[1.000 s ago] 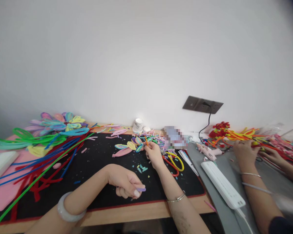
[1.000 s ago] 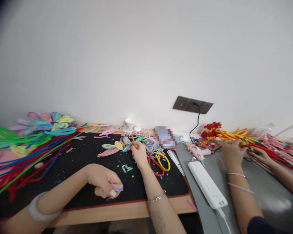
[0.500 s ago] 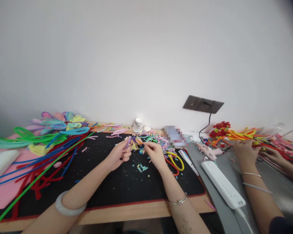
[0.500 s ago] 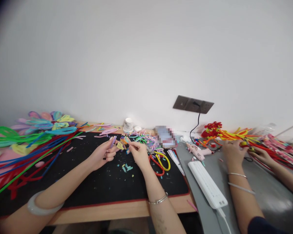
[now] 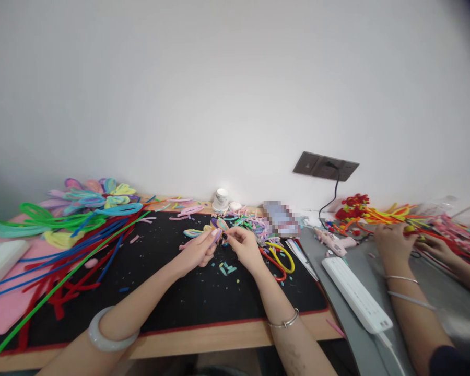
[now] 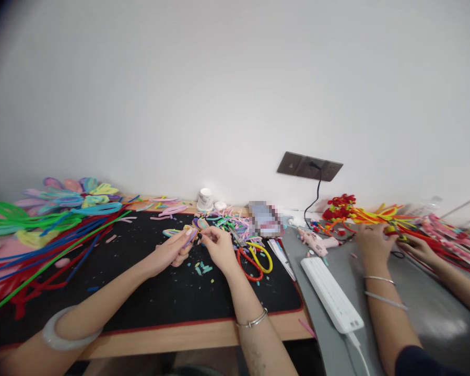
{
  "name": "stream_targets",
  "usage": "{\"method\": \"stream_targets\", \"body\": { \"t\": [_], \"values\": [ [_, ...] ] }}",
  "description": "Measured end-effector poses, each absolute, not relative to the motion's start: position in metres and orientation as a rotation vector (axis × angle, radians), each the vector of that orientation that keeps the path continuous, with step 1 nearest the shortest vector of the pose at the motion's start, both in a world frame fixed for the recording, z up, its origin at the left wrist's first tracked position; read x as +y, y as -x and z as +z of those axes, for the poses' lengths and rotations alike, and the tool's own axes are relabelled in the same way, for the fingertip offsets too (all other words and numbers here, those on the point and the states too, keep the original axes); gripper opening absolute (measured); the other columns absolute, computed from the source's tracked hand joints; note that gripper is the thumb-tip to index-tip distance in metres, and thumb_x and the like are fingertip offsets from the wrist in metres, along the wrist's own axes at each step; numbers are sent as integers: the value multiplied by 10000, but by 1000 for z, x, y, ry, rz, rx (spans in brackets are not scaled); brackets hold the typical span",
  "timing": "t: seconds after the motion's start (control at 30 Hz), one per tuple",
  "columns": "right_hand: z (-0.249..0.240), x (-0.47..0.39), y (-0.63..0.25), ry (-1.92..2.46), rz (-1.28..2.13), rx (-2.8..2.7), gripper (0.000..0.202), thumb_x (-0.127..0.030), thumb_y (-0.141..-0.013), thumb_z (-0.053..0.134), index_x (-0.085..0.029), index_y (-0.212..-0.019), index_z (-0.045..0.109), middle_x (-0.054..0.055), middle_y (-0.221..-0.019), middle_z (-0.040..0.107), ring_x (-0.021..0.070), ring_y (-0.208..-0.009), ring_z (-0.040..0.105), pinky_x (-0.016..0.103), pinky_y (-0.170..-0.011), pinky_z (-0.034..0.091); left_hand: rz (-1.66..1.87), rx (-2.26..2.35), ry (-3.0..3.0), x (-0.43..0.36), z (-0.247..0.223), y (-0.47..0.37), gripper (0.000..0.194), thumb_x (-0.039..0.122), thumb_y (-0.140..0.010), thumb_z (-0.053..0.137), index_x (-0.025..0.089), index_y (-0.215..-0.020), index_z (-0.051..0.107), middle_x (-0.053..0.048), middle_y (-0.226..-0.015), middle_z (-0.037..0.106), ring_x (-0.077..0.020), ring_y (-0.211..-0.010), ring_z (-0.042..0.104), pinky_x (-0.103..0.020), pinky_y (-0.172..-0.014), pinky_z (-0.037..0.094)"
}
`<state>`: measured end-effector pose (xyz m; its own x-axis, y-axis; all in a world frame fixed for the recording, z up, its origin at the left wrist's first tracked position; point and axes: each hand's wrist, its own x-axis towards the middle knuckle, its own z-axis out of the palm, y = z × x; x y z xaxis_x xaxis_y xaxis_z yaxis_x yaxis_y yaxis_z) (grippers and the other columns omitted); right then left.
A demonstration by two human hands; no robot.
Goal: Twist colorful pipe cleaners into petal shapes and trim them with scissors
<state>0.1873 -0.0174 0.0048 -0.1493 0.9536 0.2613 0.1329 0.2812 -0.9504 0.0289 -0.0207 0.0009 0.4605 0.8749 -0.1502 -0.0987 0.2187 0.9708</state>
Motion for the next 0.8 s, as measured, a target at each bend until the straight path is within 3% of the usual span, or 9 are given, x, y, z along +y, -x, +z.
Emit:
{"method": "stream_targets", "body": {
  "t": [0.17,0.4,0.6,0.8],
  "values": [
    [5,-16,-192,1018,964,-1638,187,-165,-710,559,-170,-839,695,16,-776,583,81,-528,460,213,-497,365,890,927,-1286,-15,0,-26,399,612,-801,397,213,-787,404,113,-494,205,-39,-355,138,-144,-322,101],
    [3,-18,-188,1083,1089,-1407,58,-164,-647,641,-142,-699,653,-13,-582,577,88,-478,478,207,-472,383,799,918,-1351,-15,-2,-25,450,659,-781,366,210,-796,397,106,-528,184,-51,-391,157,-169,-368,131],
    [7,-22,-184,959,1173,-1398,55,-168,-656,654,-148,-705,668,-17,-567,589,89,-472,501,209,-484,404,825,952,-1633,-17,-11,-27,446,601,-834,326,190,-667,376,72,-523,329,-75,-437,312,-200,-426,268],
    [17,-24,-190,913,1338,-1500,283,-91,-650,590,-171,-905,684,-4,-719,636,90,-551,565,221,-566,458,872,971,-1559,-12,-10,-23,425,592,-846,298,196,-714,378,83,-534,279,-74,-426,271,-192,-408,240]
  ]
}}
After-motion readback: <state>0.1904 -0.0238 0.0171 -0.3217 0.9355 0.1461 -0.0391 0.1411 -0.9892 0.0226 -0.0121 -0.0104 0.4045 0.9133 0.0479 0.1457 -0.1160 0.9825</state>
